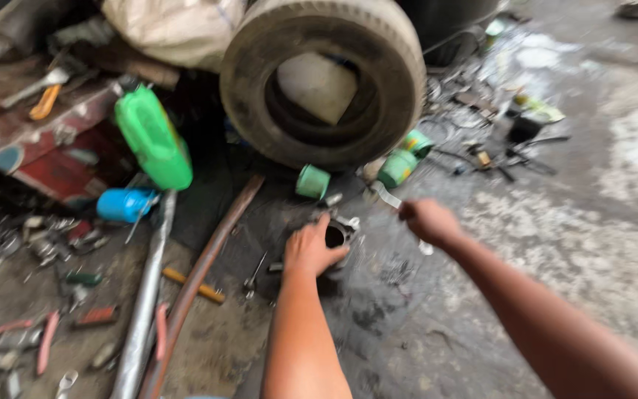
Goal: The person uses a wrench to tighten bolts on a metal engine cylinder block placed on the floor. They repeatedly adjust the cylinder's position and use the wrench on different bolts around the top flange.
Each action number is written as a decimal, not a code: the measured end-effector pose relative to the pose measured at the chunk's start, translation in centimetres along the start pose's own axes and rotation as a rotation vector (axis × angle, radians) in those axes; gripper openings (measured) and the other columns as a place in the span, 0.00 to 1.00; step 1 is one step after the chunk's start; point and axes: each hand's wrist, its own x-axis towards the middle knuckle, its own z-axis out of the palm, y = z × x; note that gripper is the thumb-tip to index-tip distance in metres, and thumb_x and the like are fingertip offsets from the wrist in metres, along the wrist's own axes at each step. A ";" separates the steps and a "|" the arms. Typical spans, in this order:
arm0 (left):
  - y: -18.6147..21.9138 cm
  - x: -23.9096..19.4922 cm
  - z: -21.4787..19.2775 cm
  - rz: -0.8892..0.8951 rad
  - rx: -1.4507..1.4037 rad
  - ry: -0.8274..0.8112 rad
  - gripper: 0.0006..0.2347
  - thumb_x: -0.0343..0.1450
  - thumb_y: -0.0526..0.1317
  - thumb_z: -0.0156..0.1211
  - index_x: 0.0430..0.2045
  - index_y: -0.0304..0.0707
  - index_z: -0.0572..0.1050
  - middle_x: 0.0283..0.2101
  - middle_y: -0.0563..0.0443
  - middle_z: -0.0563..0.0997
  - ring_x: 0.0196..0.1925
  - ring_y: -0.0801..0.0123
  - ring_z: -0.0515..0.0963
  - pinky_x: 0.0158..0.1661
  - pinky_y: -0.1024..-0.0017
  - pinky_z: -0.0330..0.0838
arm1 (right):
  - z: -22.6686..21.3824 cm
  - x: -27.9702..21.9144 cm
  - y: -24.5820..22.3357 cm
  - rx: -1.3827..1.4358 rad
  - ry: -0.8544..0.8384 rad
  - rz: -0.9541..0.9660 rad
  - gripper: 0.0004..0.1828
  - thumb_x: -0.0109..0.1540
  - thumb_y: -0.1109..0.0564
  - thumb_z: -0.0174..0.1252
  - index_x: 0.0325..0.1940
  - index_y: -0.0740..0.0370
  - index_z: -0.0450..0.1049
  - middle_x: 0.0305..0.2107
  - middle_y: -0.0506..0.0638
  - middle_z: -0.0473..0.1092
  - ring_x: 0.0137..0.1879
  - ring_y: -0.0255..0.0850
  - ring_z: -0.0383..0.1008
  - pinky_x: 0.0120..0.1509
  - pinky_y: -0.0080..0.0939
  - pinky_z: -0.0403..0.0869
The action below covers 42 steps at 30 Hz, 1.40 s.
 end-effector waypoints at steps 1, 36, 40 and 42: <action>-0.7 0.8 -0.3 0.030 0.011 0.010 0.37 0.59 0.60 0.71 0.62 0.49 0.65 0.49 0.38 0.81 0.53 0.46 0.80 0.52 0.54 0.74 | 0.2 1.2 0.5 0.016 0.030 0.097 0.15 0.63 0.50 0.51 0.43 0.56 0.81 0.35 0.55 0.79 0.41 0.51 0.79 0.45 0.52 0.75; -1.1 1.4 -2.6 -0.043 0.065 -0.185 0.41 0.55 0.61 0.75 0.62 0.54 0.64 0.52 0.43 0.80 0.57 0.52 0.79 0.55 0.58 0.73 | 6.0 -3.9 -11.3 0.197 -0.142 0.583 0.26 0.72 0.41 0.43 0.46 0.63 0.78 0.36 0.65 0.77 0.38 0.57 0.78 0.47 0.58 0.74; -1.2 1.6 -2.7 -0.025 0.067 -0.162 0.42 0.55 0.61 0.75 0.63 0.54 0.63 0.52 0.42 0.80 0.57 0.51 0.79 0.55 0.57 0.72 | 4.8 -3.1 -10.2 0.381 0.204 0.519 0.24 0.72 0.44 0.42 0.47 0.66 0.75 0.34 0.67 0.77 0.37 0.59 0.77 0.45 0.60 0.73; -1.2 1.5 -2.6 -0.028 0.066 -0.167 0.42 0.55 0.61 0.76 0.63 0.53 0.63 0.52 0.42 0.80 0.57 0.51 0.79 0.55 0.58 0.72 | 5.5 -3.7 -9.4 0.349 0.289 0.491 0.25 0.73 0.44 0.42 0.45 0.69 0.74 0.33 0.69 0.76 0.37 0.60 0.76 0.45 0.61 0.72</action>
